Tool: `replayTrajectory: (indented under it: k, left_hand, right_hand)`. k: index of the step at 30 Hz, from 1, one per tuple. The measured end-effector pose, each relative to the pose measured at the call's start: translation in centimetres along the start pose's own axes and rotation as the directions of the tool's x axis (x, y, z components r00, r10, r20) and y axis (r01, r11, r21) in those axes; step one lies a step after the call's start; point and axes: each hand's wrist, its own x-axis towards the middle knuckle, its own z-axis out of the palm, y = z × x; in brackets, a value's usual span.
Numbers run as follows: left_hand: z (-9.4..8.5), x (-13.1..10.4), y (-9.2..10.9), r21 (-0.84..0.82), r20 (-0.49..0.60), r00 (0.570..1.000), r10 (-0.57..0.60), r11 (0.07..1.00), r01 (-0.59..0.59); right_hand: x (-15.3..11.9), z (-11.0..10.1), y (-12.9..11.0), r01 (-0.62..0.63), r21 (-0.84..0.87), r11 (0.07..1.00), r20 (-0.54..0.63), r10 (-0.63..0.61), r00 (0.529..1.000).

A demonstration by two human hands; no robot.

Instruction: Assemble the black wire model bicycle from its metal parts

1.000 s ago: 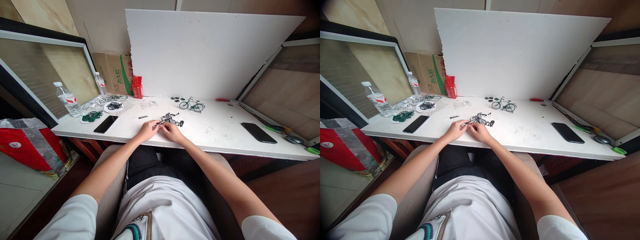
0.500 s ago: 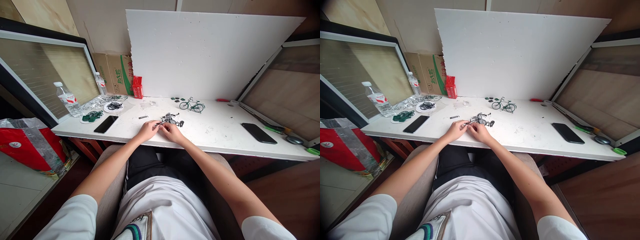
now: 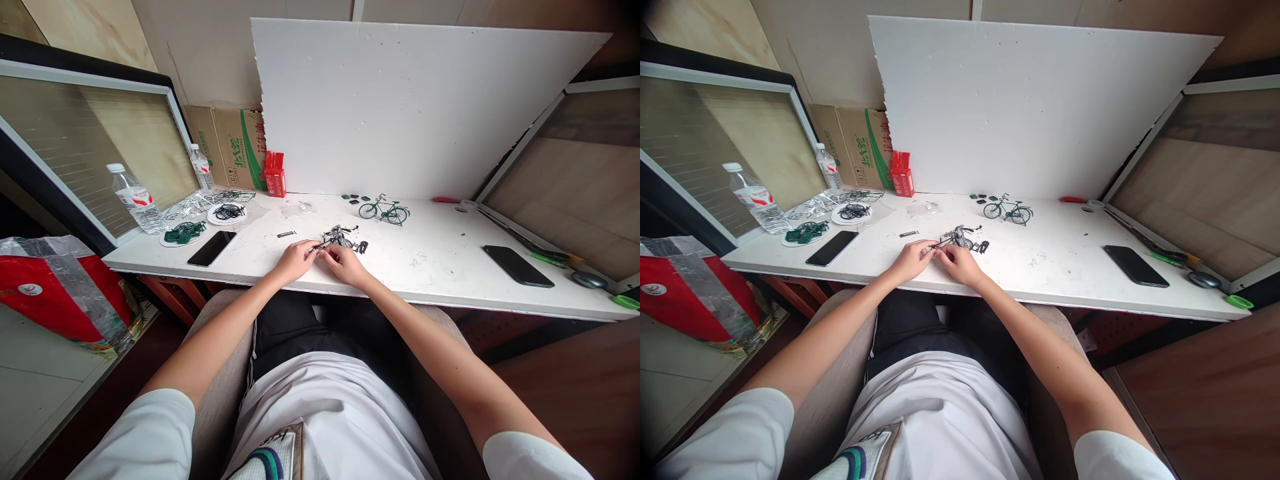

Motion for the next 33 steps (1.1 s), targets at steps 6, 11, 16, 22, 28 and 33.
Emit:
replayTrajectory:
  k: [6,11,16,22,28,33]
  left_hand:
    - [0.04,-0.01,-0.04,0.009,0.006,1.0,-0.019,1.0,0.019]
    - [0.08,-0.05,-0.11,0.013,0.004,1.0,-0.017,1.0,0.017]
    - [0.03,-0.03,-0.07,0.016,0.01,1.0,-0.014,1.0,0.014]
    - [-0.03,-0.01,0.11,0.024,0.012,1.0,-0.014,1.0,0.013]
    - [-0.16,-0.03,0.25,0.01,0.023,1.0,-0.009,1.0,0.009]
    - [-0.09,-0.04,0.14,-0.002,0.022,1.0,-0.008,1.0,0.008]
  right_hand:
    - [-0.02,0.0,-0.1,0.001,0.007,1.0,-0.016,-0.001,1.0]
    - [-0.07,0.0,-0.03,0.001,0.018,1.0,-0.021,0.0,1.0]
    - [-0.07,-0.09,-0.09,-0.005,0.015,1.0,-0.015,0.006,1.0]
    - [-0.04,-0.05,-0.1,0.006,0.008,1.0,-0.01,-0.006,1.0]
    - [-0.06,-0.02,0.04,0.01,0.008,1.0,-0.011,-0.01,1.0]
    - [-0.06,-0.01,-0.01,0.008,0.005,1.0,-0.012,-0.008,1.0]
